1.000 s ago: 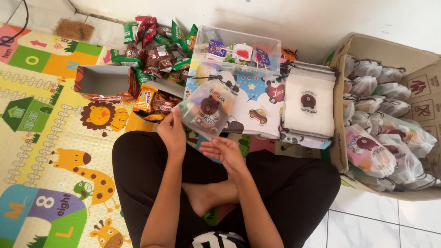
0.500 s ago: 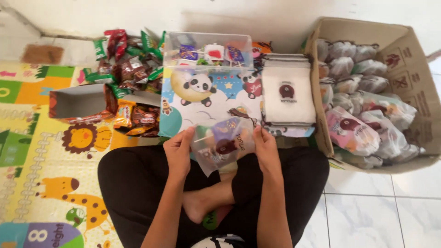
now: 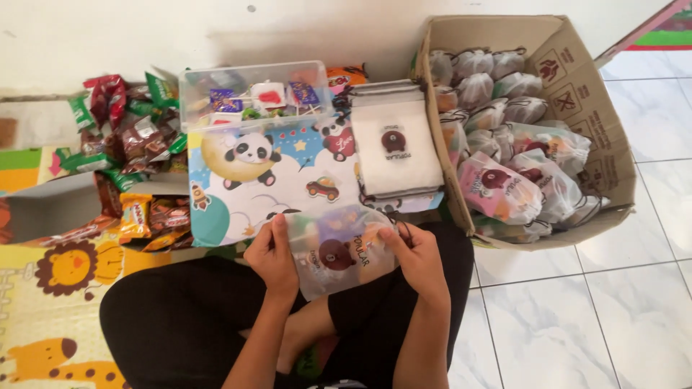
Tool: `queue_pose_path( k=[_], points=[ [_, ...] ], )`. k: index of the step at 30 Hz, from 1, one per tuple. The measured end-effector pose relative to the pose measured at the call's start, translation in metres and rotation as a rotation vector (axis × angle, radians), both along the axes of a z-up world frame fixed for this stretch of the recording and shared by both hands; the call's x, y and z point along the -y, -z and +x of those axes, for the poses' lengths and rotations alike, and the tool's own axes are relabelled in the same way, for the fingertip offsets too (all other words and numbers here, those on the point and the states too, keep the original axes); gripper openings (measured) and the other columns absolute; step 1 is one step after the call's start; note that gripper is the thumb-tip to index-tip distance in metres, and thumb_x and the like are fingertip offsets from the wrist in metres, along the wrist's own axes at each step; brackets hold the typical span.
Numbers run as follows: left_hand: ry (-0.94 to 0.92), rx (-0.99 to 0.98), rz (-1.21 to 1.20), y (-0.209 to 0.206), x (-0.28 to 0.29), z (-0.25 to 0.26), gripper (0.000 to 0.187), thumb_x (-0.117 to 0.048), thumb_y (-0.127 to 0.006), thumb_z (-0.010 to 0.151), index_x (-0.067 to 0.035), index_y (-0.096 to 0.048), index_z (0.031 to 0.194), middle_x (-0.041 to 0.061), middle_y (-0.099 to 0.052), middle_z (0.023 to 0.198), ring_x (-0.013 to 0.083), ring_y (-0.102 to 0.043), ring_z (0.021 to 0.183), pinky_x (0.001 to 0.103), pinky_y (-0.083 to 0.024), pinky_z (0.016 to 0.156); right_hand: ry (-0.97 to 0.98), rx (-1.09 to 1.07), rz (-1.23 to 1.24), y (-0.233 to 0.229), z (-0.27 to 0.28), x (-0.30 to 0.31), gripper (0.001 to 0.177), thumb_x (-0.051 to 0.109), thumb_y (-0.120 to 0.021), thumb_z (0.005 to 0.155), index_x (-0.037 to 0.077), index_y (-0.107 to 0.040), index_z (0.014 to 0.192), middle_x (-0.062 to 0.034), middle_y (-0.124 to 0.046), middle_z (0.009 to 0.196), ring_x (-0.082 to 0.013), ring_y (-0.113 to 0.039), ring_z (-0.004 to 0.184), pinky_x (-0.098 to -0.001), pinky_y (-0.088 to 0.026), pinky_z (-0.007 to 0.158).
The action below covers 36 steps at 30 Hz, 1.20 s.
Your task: Packing various snacks and candies into small plastic gift bags while sitting on the floor.
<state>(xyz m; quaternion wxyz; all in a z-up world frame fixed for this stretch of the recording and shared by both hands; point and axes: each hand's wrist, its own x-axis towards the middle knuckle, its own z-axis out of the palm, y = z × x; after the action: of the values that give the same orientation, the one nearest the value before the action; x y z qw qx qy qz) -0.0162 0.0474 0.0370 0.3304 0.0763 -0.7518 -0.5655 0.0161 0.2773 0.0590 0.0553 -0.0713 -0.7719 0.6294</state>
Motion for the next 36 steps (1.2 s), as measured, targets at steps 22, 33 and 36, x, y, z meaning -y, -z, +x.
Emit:
queue_pose_path(
  k=[22, 33, 36],
  points=[
    [0.076, 0.203, -0.543, 0.008, 0.018, -0.084, 0.028, -0.021, -0.069, 0.099, -0.003, -0.071, 0.078, 0.005, -0.058, 0.064, 0.0204, -0.047, 0.055, 0.033, -0.040, 0.055, 0.681, -0.071, 0.305, -0.034, -0.138, -0.305, 0.045, 0.024, -0.083, 0.107, 0.013, -0.051, 0.078, 0.0055, -0.047, 0.073, -0.0057, -0.040, 0.059, -0.0196, -0.045, 0.051],
    [0.145, 0.291, -0.367, 0.004, 0.023, -0.088, 0.031, -0.025, -0.063, 0.100, -0.005, -0.078, 0.082, -0.001, -0.067, 0.060, 0.0159, -0.054, 0.052, 0.029, -0.042, 0.055, 0.797, 0.124, 0.829, 0.040, -0.130, -0.352, 0.056, 0.019, -0.088, 0.087, -0.020, -0.065, 0.120, -0.0331, -0.071, 0.108, -0.0383, -0.071, 0.097, -0.0414, -0.056, 0.084],
    [0.150, 0.282, -0.384, 0.004, 0.024, -0.088, 0.031, -0.025, -0.063, 0.100, -0.006, -0.078, 0.080, -0.001, -0.065, 0.060, 0.0165, -0.053, 0.052, 0.030, -0.041, 0.055, 0.650, -0.231, 0.909, -0.031, -0.118, -0.235, 0.043, -0.005, -0.072, 0.092, -0.007, -0.061, 0.134, -0.0229, -0.058, 0.127, -0.0336, -0.059, 0.107, -0.0444, -0.050, 0.090]
  ],
)
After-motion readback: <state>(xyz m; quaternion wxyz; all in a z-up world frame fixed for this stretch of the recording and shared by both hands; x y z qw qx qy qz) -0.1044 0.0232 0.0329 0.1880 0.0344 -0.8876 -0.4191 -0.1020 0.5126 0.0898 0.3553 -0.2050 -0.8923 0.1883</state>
